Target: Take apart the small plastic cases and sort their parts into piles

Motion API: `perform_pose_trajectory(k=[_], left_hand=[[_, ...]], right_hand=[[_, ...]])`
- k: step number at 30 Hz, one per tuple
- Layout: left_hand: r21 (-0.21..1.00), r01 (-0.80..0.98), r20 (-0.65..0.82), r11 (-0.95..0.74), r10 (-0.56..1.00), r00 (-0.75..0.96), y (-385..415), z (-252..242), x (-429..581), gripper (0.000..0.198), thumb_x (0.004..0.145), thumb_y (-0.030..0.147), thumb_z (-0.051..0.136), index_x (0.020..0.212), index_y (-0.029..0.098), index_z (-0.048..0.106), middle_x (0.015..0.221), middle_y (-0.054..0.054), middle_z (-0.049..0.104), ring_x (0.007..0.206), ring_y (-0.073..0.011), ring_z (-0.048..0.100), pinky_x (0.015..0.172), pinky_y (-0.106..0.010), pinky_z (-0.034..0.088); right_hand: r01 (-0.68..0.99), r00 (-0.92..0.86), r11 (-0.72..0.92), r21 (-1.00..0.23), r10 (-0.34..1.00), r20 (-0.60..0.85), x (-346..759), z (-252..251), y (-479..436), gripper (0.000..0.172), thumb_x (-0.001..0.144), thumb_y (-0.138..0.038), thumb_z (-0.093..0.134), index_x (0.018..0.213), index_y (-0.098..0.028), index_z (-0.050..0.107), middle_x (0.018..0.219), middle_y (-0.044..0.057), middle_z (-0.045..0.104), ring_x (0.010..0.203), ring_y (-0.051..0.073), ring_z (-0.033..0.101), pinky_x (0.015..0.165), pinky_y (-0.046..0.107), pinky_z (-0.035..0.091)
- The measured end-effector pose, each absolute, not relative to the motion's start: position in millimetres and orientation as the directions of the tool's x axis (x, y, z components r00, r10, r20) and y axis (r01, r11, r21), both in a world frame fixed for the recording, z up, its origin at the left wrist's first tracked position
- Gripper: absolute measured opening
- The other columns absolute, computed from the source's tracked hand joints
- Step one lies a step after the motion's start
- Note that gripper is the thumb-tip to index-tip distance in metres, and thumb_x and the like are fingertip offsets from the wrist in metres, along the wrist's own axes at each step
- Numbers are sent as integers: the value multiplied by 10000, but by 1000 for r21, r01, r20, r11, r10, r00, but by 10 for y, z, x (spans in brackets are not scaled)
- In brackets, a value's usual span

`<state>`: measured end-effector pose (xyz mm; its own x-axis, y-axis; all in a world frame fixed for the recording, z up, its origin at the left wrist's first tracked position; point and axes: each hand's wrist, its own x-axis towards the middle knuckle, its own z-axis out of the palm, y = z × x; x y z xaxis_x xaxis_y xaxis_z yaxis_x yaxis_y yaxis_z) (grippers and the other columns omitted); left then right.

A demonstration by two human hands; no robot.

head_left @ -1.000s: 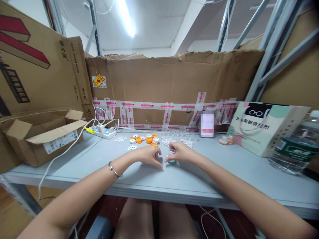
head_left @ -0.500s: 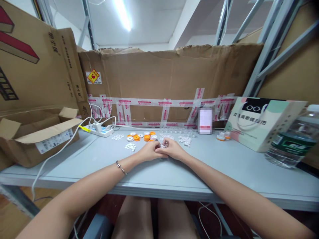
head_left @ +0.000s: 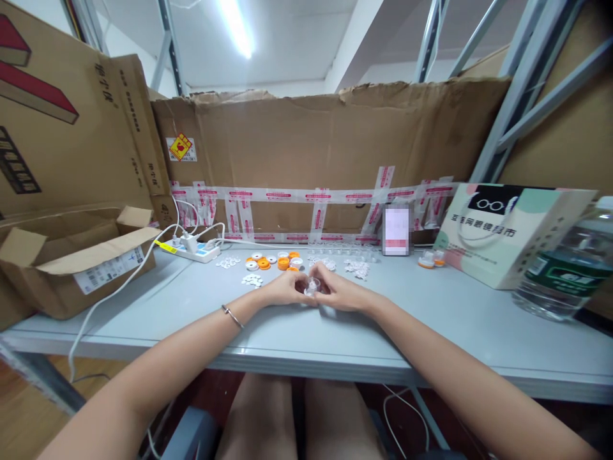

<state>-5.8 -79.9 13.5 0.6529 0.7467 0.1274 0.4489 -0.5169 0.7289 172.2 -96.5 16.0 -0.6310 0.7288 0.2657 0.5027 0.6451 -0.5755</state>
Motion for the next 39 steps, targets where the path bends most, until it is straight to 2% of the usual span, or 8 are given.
perform_pose_trajectory(k=[3,7,12,21,29,32,34,39], left_hand=[[718,471,114,-512,754,647,-802,148,-68,310,574,348,706,665,135,501,592,56,423,558,-80,381,489,-187,281],[747,435,111,-502,740,664,-798,136,-67,284,609,333,686,685,139,493,609,53,434,574,-82,392,502,-187,291],[766,409,109,-497,726,679,-791,119,-68,282,629,323,678,776,134,529,629,43,463,596,-95,426,529,-199,326],[792,348,149,-502,711,687,-705,25,-92,430,619,313,701,960,138,508,774,3,519,721,-133,503,634,-237,407],[787,420,100,-451,767,634,-752,65,-102,517,598,310,716,1041,150,503,868,-17,522,823,-140,504,766,-273,411],[802,428,74,-416,781,620,-786,99,-100,532,592,289,721,1061,157,506,907,-28,527,863,-142,507,805,-277,402],[807,428,68,-407,784,617,-802,118,-100,527,592,278,721,1057,153,510,920,-35,529,877,-146,507,818,-279,399],[795,437,76,-420,784,616,-798,117,-107,534,592,283,721,1064,151,508,906,-35,520,873,-152,503,810,-288,404]], right_hand=[[558,-548,601,-572,785,290,1704,150,-969,362,713,-386,577,948,-215,361,691,-54,434,599,113,420,548,231,337],[599,-499,582,-551,809,311,1650,147,-956,218,768,-377,517,868,-208,421,588,-69,410,535,114,401,512,232,315],[482,-576,731,-483,680,454,1659,179,-968,128,754,-266,548,861,-197,531,831,17,517,745,145,481,667,270,393],[340,-539,674,-656,711,452,1673,86,-913,383,718,-221,586,1063,-195,421,942,44,551,859,166,538,792,343,438],[266,-310,713,-649,700,643,1859,242,-730,315,763,-276,551,1046,-211,427,979,49,556,917,162,563,847,348,443],[515,-30,579,-632,749,662,2149,357,-381,305,747,-323,564,1011,-187,498,1072,88,512,896,174,587,805,331,471],[784,14,356,-508,809,588,2357,393,-121,288,732,-318,576,974,-162,563,1070,106,523,880,182,596,784,314,475],[891,-4,231,-390,865,503,2632,260,274,218,651,-230,647,861,-169,648,933,89,642,904,245,572,812,375,423]])
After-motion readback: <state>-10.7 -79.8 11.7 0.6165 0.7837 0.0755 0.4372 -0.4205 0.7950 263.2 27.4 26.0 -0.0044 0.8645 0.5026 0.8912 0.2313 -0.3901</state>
